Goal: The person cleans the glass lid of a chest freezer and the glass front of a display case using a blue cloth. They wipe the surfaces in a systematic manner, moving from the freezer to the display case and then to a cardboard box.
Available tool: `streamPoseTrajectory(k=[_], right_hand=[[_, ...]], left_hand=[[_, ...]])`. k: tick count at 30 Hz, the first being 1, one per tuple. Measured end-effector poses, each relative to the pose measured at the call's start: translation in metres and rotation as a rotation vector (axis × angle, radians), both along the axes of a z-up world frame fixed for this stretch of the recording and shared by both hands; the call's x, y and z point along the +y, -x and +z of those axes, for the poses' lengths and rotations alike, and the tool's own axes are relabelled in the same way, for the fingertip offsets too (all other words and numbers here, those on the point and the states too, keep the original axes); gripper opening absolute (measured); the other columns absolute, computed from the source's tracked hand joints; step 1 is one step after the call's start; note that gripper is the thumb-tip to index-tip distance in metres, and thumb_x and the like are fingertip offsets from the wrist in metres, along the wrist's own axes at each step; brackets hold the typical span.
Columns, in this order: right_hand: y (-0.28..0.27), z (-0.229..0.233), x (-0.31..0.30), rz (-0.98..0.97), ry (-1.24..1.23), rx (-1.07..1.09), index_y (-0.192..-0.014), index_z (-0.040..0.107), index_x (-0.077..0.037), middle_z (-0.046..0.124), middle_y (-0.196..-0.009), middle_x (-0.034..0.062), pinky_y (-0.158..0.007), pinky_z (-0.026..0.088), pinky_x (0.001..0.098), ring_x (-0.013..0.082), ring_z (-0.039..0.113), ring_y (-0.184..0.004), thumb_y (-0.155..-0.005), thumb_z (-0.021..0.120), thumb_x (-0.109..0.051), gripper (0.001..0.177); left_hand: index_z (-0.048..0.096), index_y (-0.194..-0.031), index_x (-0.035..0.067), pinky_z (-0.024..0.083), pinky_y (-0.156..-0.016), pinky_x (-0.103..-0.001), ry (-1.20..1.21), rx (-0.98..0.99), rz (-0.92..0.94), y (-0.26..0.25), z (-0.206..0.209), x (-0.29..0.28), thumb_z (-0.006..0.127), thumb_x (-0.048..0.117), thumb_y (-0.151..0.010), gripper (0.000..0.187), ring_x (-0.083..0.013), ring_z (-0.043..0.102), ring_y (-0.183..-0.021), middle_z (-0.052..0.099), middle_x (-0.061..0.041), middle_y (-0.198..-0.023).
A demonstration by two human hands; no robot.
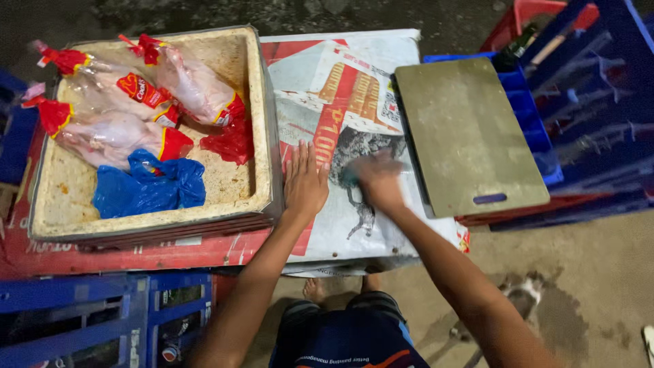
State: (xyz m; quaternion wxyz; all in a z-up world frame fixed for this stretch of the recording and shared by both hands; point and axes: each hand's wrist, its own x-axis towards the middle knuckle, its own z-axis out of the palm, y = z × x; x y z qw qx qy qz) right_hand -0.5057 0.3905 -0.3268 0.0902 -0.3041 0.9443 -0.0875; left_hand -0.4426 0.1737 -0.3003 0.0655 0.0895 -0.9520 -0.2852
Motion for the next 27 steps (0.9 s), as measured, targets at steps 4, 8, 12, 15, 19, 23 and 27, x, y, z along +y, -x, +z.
streamPoseTrajectory(k=[4,8,12,15,19,23,27], right_hand=[[-0.012,0.016,-0.009,-0.445,0.156,0.113,-0.143,0.054,-0.020,0.050,-0.150,0.0141,-0.098,0.032,0.0734,0.0541,0.036,-0.135,-0.091,0.070,-0.029,0.055],[-0.065,-0.002,-0.047,-0.283,0.207,0.206,-0.138,0.058,-0.020,0.050,-0.149,0.0155,-0.101,0.043,0.0641,0.0498,0.044,-0.136,-0.081,0.072,-0.019,0.059],[-0.101,-0.012,-0.039,0.054,0.224,0.263,-0.137,0.059,-0.016,0.054,-0.147,0.0163,-0.102,0.044,0.0595,0.0490,0.047,-0.135,-0.079,0.075,-0.019,0.060],[-0.087,-0.004,0.002,0.159,0.369,0.274,-0.139,0.059,-0.012,0.059,-0.145,0.0160,-0.116,0.044,0.0544,0.0387,0.056,-0.133,-0.078,0.069,-0.008,0.062],[-0.070,0.000,0.019,-0.275,0.360,0.417,-0.129,0.064,-0.008,0.065,-0.126,0.0212,-0.107,0.045,0.0538,0.0421,0.060,-0.116,-0.079,0.073,-0.009,0.050],[-0.110,-0.016,-0.033,-0.318,0.361,0.246,-0.128,0.064,-0.011,0.065,-0.124,0.0179,-0.105,0.048,0.0514,0.0411,0.060,-0.119,-0.081,0.068,-0.003,0.048],[-0.161,-0.016,-0.051,0.031,0.249,0.310,-0.138,0.059,-0.011,0.055,-0.146,0.0176,-0.110,0.043,0.0527,0.0451,0.049,-0.136,-0.074,0.073,-0.008,0.066]], left_hand=[[0.025,-0.160,0.000,0.016,-0.124,-0.053,0.000,-0.009,-0.053,-0.007,0.004,-0.004,0.042,0.041,-0.106,0.070,-0.0391,0.018,-0.155,0.020,-0.023,-0.168],[0.026,-0.160,0.001,0.016,-0.124,-0.053,0.006,-0.005,-0.086,-0.016,0.006,-0.004,0.042,0.042,-0.107,0.069,-0.0396,0.018,-0.156,0.021,-0.022,-0.168],[0.026,-0.161,0.001,0.017,-0.124,-0.053,-0.001,-0.009,-0.127,-0.021,0.008,-0.003,0.042,0.042,-0.105,0.071,-0.0390,0.019,-0.155,0.021,-0.021,-0.168],[0.026,-0.160,0.001,0.017,-0.124,-0.053,0.008,0.001,-0.150,-0.026,0.007,-0.002,0.042,0.042,-0.107,0.069,-0.0385,0.018,-0.156,0.020,-0.020,-0.169],[0.025,-0.160,0.001,0.016,-0.124,-0.053,-0.017,-0.009,-0.171,-0.035,0.008,-0.002,0.041,0.042,-0.107,0.069,-0.0375,0.015,-0.157,0.019,-0.020,-0.169],[0.024,-0.160,0.001,0.014,-0.124,-0.053,-0.022,-0.022,-0.183,-0.042,0.007,-0.002,0.041,0.042,-0.106,0.070,-0.0374,0.013,-0.157,0.017,-0.020,-0.169],[0.024,-0.161,0.001,0.013,-0.123,-0.054,-0.034,-0.025,-0.187,-0.045,0.004,-0.002,0.040,0.042,-0.106,0.070,-0.0380,0.012,-0.157,0.015,-0.021,-0.169]])
